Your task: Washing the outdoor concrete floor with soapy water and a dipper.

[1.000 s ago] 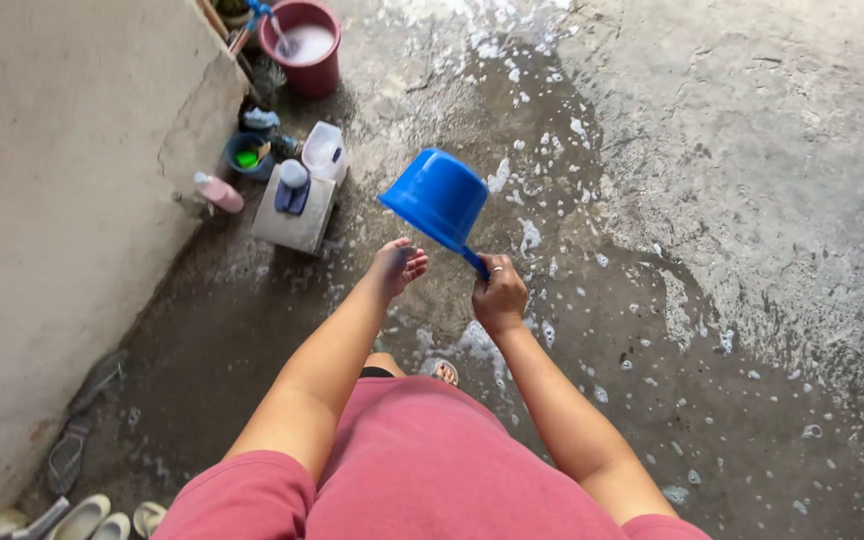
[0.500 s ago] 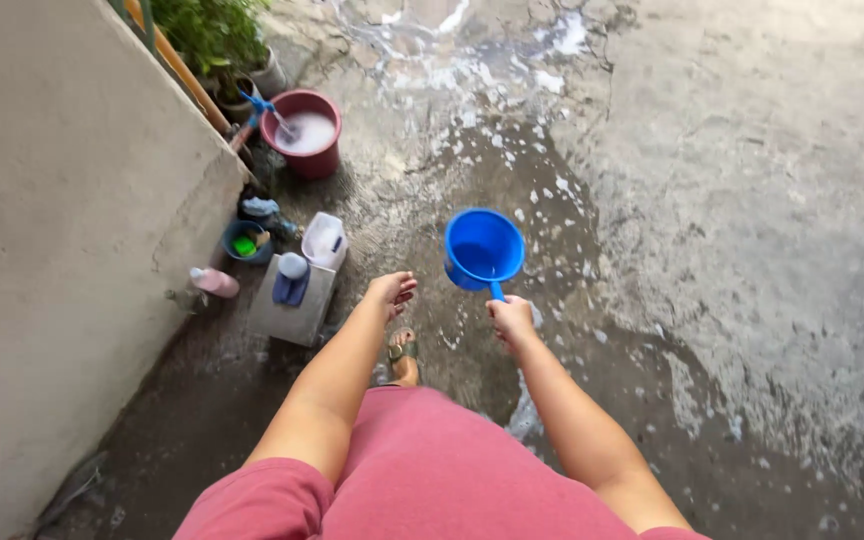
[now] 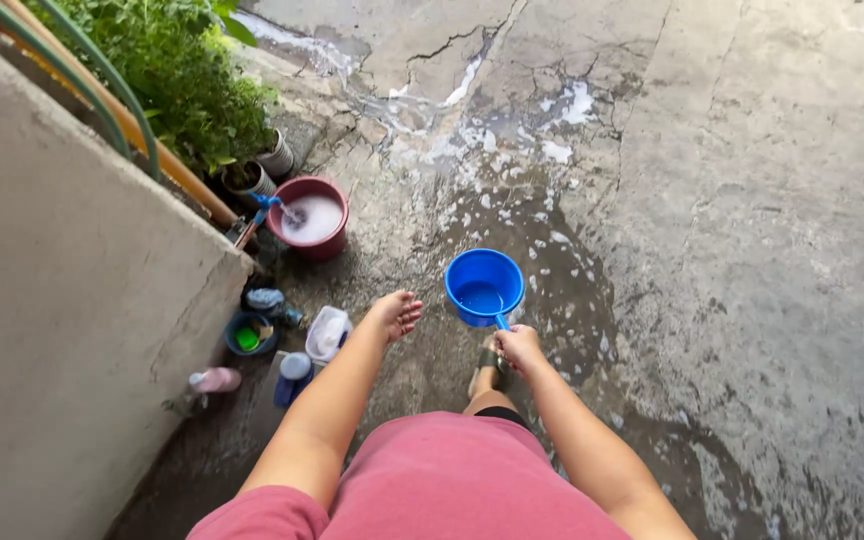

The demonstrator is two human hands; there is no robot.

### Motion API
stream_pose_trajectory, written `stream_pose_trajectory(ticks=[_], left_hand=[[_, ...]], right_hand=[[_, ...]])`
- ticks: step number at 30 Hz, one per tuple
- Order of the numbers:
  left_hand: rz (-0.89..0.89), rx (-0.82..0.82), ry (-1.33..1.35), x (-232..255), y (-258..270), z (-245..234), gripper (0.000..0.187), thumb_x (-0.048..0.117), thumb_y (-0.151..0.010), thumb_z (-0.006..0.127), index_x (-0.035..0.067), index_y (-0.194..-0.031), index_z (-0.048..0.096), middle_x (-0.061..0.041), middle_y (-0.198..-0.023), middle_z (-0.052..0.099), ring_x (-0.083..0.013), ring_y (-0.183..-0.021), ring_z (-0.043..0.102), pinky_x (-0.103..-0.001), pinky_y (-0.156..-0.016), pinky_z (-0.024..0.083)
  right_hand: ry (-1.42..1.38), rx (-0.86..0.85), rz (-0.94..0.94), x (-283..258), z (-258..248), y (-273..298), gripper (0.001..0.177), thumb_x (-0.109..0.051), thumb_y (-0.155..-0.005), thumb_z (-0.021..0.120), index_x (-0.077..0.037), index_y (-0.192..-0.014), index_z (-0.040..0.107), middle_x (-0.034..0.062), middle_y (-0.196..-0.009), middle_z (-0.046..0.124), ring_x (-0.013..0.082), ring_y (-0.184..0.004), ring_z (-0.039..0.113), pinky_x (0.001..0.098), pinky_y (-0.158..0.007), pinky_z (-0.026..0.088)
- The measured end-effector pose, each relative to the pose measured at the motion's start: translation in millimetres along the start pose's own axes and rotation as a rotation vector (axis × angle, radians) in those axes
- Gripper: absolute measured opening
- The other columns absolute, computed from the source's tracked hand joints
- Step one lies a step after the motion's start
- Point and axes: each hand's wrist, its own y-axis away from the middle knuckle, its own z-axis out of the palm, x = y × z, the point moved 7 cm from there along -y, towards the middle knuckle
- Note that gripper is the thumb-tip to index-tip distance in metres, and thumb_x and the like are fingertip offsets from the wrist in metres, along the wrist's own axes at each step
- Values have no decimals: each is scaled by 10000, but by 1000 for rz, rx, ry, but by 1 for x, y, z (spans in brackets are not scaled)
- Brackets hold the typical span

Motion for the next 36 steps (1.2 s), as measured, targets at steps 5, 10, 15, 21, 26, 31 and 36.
stream_pose_trajectory(ticks=[5,10,15,21,26,31,36], left_hand=[[-38,0,-78,56,-45,57,220,363,-969,576,222,-1128,635,65,-1083,738,-127,-874,656,-349,-718,506],[6,124,-5,131,-97,77,241,331,-970,575,166,-1139,624,15,-1077,744,-167,-860,636,-370,-696,482],[115,148,40,186,-127,111,222,346,-985,561,171,-1110,615,15,-1059,747,-155,-860,644,-359,-705,467],[83,174,129,233,-176,106,230,370,-987,551,186,-1053,673,32,-1027,738,-143,-834,628,-360,-728,473],[68,226,246,294,-214,74,212,347,-976,562,179,-1081,638,21,-1023,752,-161,-829,639,-370,-723,459],[160,348,301,389,-237,36,169,297,-968,583,173,-1065,644,20,-923,726,-153,-779,650,-370,-694,474],[208,357,353,459,-258,29,83,266,-955,577,206,-991,621,19,-843,669,-162,-740,654,-371,-674,490]], right_hand=[[45,-71,-26,-68,-20,-103,135,-182,-829,703,-53,-819,665,13,-611,555,113,-419,426,308,-366,284],[176,-131,-56,-156,-27,-193,170,-218,-833,706,-55,-800,673,14,-602,567,127,-416,461,322,-371,326],[316,-168,-167,-243,-25,-260,178,-219,-793,731,-47,-831,711,34,-604,626,137,-432,518,334,-387,363],[457,-242,-223,-344,30,-322,186,-229,-777,716,-57,-846,711,51,-604,644,155,-441,555,337,-405,408],[569,-362,-303,-384,92,-397,223,-261,-777,729,-39,-789,731,53,-594,659,143,-449,590,313,-418,441],[680,-466,-233,-447,133,-432,258,-287,-816,708,-31,-787,693,54,-583,601,171,-424,526,350,-395,398],[662,-519,-263,-511,168,-478,249,-285,-824,703,-38,-798,725,43,-578,611,152,-417,497,345,-396,370]])
